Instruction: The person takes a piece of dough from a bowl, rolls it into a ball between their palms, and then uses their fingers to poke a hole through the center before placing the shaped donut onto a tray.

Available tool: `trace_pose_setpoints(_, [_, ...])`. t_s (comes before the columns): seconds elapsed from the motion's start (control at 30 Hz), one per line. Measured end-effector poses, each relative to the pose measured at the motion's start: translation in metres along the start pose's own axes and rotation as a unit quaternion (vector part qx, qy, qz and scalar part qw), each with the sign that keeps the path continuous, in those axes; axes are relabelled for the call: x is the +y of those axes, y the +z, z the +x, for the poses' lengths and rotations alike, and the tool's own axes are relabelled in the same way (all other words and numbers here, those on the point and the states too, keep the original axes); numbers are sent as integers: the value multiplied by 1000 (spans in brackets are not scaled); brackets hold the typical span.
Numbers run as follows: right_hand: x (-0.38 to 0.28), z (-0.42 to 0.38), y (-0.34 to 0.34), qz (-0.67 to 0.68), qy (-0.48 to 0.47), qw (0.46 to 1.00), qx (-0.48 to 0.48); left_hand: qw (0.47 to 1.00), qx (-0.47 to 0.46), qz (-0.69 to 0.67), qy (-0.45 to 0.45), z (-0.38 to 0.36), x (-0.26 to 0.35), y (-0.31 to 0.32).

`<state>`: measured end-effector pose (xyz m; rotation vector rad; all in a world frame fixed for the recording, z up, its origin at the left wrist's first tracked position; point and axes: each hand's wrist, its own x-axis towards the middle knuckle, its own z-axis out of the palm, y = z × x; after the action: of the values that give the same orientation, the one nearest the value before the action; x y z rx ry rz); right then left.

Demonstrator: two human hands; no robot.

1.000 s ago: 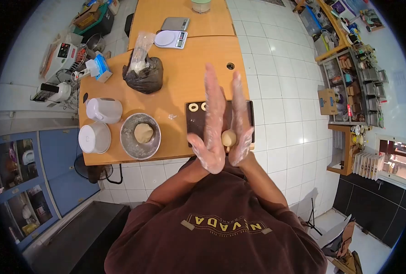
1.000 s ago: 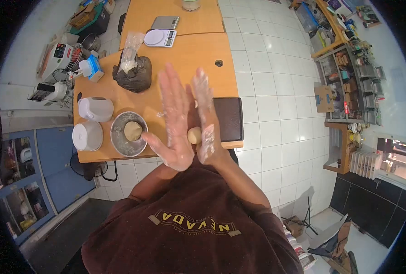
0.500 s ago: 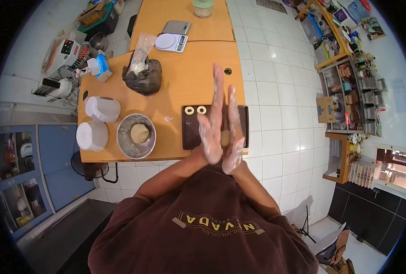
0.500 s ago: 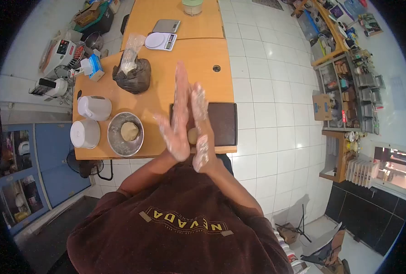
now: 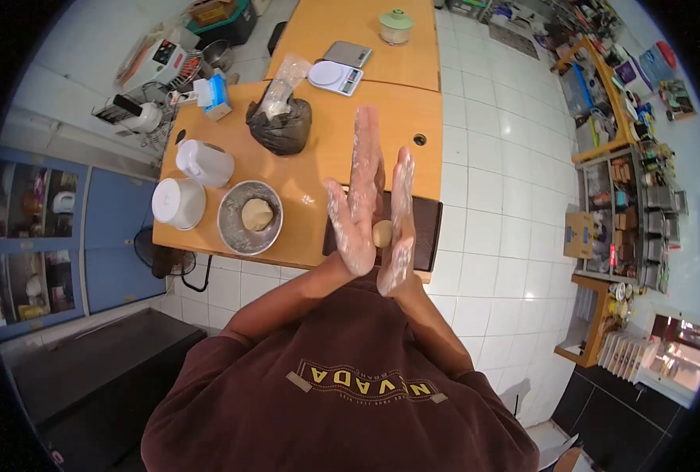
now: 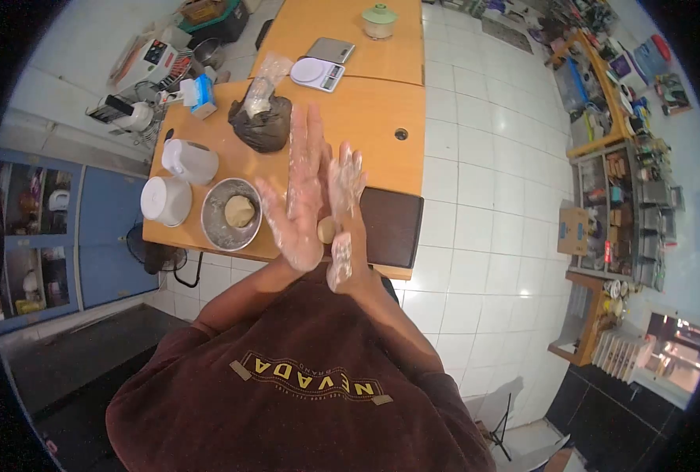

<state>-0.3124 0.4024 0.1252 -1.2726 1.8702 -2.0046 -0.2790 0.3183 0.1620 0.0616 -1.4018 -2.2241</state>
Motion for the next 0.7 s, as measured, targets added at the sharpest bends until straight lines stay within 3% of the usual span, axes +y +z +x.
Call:
trace_pose_setpoints(0.03, [-15, -1, 2, 25, 2, 1000, 2, 998, 26, -37, -34, -2, -12, -6])
trace_pose_setpoints(0.13, [-22, 3, -3, 65, -77, 994, 39, 991, -41, 123, 33, -3, -21, -6])
trace_pose_setpoints(0.2, [-24, 13, -10, 96, -48, 991, 75, 973, -90, 201, 72, -15, -28, 5])
trace_pose_setpoints(0.37, [5, 4, -13, 120, -1, 990, 74, 992, -41, 102, 66, -19, -7, 30])
trace_pose_setpoints(0.47, [19, -16, -13, 66, -71, 995, 8, 984, -9, 139, 108, 0, -6, 18])
trace_pose_setpoints(0.53, [19, -25, -11, 61, -86, 994, -14, 995, 17, 91, 35, -13, -29, 4])
trace_pose_setpoints(0.6, [-4, -24, -17, 109, -37, 993, 22, 993, -11, 116, 24, -21, -39, 1])
trace_pose_setpoints(0.7, [-55, 10, -19, 271, 46, 952, 137, 975, -69, 196, 81, -43, -37, 21])
